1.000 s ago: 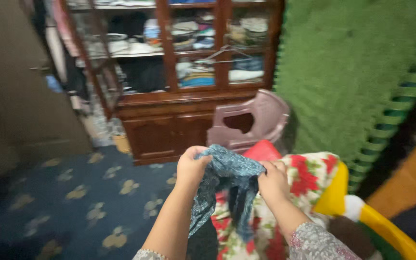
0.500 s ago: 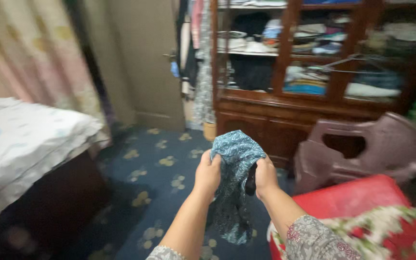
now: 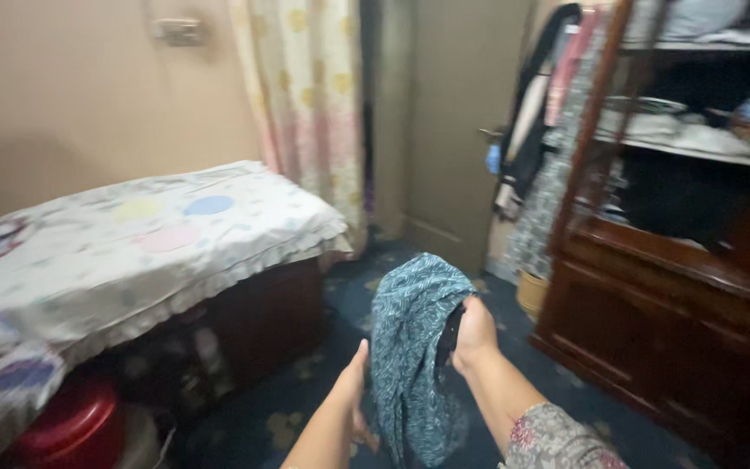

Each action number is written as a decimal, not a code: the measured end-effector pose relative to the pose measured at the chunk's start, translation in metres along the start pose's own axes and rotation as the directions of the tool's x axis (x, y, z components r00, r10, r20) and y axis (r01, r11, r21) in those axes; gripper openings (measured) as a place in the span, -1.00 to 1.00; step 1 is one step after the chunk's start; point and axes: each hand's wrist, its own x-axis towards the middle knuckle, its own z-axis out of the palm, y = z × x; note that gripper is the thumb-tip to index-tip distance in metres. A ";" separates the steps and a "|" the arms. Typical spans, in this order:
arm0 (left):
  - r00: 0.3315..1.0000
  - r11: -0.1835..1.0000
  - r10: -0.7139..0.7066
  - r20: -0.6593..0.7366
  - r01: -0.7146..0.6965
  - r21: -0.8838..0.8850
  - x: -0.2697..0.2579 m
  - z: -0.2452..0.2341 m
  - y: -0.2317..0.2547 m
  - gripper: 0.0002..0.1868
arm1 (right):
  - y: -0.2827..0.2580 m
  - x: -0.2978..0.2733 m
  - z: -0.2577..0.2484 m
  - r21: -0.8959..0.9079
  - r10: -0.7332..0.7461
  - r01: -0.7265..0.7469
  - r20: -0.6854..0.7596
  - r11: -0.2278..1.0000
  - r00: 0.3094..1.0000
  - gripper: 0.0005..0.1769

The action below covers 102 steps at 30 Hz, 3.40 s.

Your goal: The person picks up clothing items from a surface, carries them to a wooden cabinet, and places them onto a shelf by hand.

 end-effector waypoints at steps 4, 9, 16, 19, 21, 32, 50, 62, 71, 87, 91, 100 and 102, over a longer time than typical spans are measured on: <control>0.999 0.951 -0.054 -0.002 0.051 -0.306 0.016 -0.014 -0.013 0.38 | 0.007 -0.013 0.047 0.052 0.207 -0.219 0.169 0.974 0.964 -0.52; 0.985 0.886 0.141 0.101 -0.080 -0.456 -0.004 -0.018 -0.011 0.33 | 0.024 -0.014 0.090 0.103 0.300 -0.330 0.234 0.938 0.925 -0.47; 0.833 0.541 0.553 0.001 -0.358 -0.761 0.003 -0.024 0.035 -0.14 | 0.044 0.016 0.124 0.054 0.374 -0.397 0.243 0.916 0.895 -0.44; 0.834 0.494 0.549 -0.046 -0.369 -0.787 0.022 -0.043 0.063 -0.23 | 0.052 0.038 0.139 0.038 0.358 -0.375 0.226 0.926 0.906 -0.43; 0.805 0.456 0.589 -0.069 -0.402 -0.794 0.042 -0.065 0.085 -0.30 | 0.063 0.054 0.149 0.036 0.340 -0.358 0.235 0.933 0.911 -0.43; 0.719 0.352 0.689 -0.093 -0.443 -0.825 0.143 -0.194 0.211 -0.53 | 0.164 0.163 0.250 0.096 0.240 -0.264 0.210 0.960 0.948 -0.53; 0.714 0.251 0.632 -0.301 -0.557 -0.792 0.225 -0.318 0.371 -0.58 | 0.308 0.343 0.333 0.032 0.372 -0.379 0.135 0.925 0.918 -0.55; 0.621 0.167 0.704 -0.344 -0.616 -0.769 0.273 -0.318 0.538 -0.53 | 0.344 0.523 0.423 -0.098 0.311 -0.296 0.370 0.950 0.876 -0.57; 0.543 0.004 0.767 -0.342 -0.537 -0.843 0.357 -0.380 0.629 -0.49 | 0.398 0.621 0.438 -0.257 0.114 0.021 0.499 0.966 0.859 -0.60; 0.835 0.563 0.402 -0.376 -0.550 -0.618 0.450 -0.502 0.789 -0.41 | 0.454 0.733 0.495 -0.649 0.241 -0.234 -0.081 0.724 0.967 -0.57; 0.571 0.853 0.363 -0.736 -0.521 0.017 0.468 -0.504 0.782 -0.24 | 0.480 0.754 0.473 -0.676 0.158 -0.339 -0.316 0.654 0.935 -0.66; 0.140 0.600 0.781 -0.608 -0.435 0.671 0.445 -0.461 0.808 -0.42 | 0.522 0.808 0.399 -0.767 -0.156 -0.053 -0.197 0.640 0.968 -0.70; 0.139 0.520 0.847 -0.514 -0.422 0.743 0.449 -0.449 0.808 -0.49 | 0.514 0.800 0.402 -0.764 -0.156 -0.058 -0.205 0.643 0.966 -0.71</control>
